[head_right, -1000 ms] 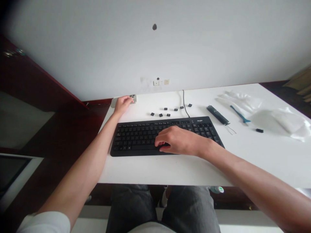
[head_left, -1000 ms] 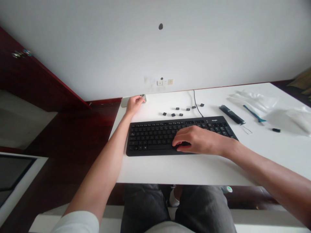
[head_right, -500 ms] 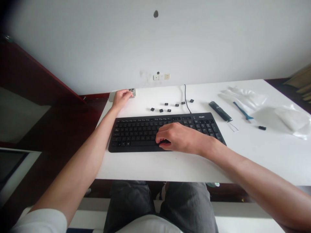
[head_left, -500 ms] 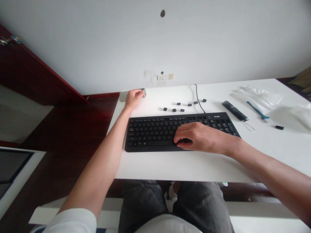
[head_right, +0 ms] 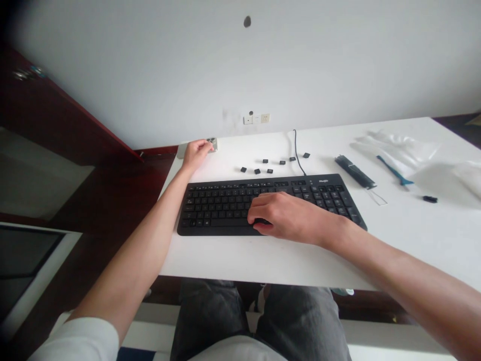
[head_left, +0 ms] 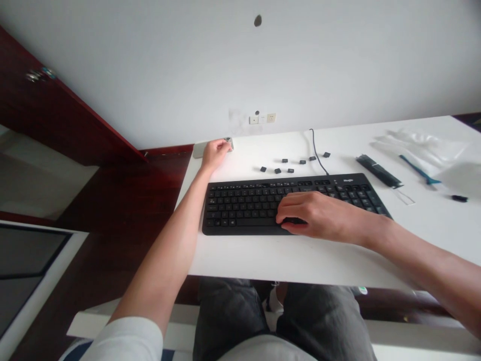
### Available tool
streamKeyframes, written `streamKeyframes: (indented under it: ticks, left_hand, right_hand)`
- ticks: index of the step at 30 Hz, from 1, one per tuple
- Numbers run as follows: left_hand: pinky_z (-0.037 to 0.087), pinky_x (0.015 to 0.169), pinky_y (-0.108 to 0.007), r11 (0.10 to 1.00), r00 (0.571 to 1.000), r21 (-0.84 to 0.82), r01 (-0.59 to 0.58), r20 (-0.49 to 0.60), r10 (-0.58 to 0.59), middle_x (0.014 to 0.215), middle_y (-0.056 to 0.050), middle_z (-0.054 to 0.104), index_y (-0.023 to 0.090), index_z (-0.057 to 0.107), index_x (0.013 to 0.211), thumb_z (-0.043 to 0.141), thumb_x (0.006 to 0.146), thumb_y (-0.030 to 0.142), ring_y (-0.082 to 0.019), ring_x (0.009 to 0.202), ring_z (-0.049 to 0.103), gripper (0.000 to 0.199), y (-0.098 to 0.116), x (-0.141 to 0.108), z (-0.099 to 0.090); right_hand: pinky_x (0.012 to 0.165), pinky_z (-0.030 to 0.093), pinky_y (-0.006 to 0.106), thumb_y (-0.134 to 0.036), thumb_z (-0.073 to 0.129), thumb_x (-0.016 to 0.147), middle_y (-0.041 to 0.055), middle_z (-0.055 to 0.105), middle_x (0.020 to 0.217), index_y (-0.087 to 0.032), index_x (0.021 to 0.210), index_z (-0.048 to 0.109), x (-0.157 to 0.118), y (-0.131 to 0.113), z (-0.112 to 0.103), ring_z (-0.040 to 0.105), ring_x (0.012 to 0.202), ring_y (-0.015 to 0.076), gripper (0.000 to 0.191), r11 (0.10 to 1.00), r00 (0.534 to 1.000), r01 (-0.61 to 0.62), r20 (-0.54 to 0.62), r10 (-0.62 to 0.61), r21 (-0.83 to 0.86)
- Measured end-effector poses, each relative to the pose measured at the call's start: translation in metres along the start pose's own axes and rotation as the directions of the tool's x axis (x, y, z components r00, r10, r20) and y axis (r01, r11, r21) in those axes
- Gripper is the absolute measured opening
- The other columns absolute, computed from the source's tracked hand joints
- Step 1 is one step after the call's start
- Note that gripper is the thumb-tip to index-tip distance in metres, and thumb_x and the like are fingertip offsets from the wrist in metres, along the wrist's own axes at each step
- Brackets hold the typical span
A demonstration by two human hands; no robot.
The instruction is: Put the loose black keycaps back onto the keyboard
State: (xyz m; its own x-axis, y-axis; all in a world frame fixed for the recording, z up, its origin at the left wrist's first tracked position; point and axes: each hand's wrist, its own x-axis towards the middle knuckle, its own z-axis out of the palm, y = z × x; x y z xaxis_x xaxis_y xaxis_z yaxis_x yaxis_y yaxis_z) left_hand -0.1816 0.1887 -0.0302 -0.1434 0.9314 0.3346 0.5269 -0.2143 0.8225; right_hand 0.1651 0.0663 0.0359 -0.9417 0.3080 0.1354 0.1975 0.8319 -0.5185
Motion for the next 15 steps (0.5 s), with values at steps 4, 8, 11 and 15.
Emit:
streamKeyframes:
  ticks: [4,8,11,15]
  left_hand:
    - [0.039,0.065,-0.031,1.0,1.0,0.013,0.004,-0.003,-0.004,0.067,-0.002,0.066,0.019,0.071,0.07,0.065,0.087,0.037,-0.018,0.068,0.059,0.026,-0.002,0.0,-0.001]
    - [0.034,0.061,-0.031,1.0,1.0,0.015,0.016,-0.006,-0.016,0.064,-0.001,0.063,0.019,0.07,0.07,0.063,0.087,0.036,-0.017,0.063,0.054,0.025,-0.001,0.0,-0.001]
    - [0.033,0.061,-0.031,1.0,1.0,0.003,0.018,-0.001,-0.018,0.063,-0.001,0.061,0.019,0.07,0.07,0.063,0.087,0.036,-0.016,0.061,0.052,0.025,0.0,-0.001,0.0]
    - [0.03,0.059,-0.031,1.0,1.0,0.014,0.021,-0.005,-0.021,0.061,0.0,0.059,0.019,0.07,0.07,0.063,0.087,0.036,-0.016,0.058,0.048,0.025,0.0,-0.001,-0.001]
  right_hand:
    - [0.084,0.057,0.034,-0.017,0.065,0.099,0.0079,0.077,0.109,-0.021,0.112,0.078,0.001,0.002,-0.001,0.073,0.095,0.0213,0.019,1.0,1.0,-0.013,-0.023,0.014,0.023]
    - [0.083,0.059,0.034,-0.019,0.066,0.097,0.0081,0.078,0.111,-0.022,0.116,0.077,0.005,0.003,-0.002,0.074,0.096,0.0219,0.022,0.998,0.991,-0.023,-0.129,0.03,0.057]
    - [0.082,0.061,0.034,-0.021,0.067,0.095,0.0083,0.078,0.112,-0.022,0.121,0.075,0.009,0.003,0.0,0.075,0.095,0.0224,0.027,0.995,0.979,-0.057,-0.19,0.072,0.083]
    - [0.085,0.061,0.034,-0.018,0.068,0.094,0.0088,0.078,0.114,-0.022,0.123,0.074,0.013,0.004,0.004,0.075,0.098,0.022,0.03,0.996,0.979,-0.046,-0.192,0.06,0.077]
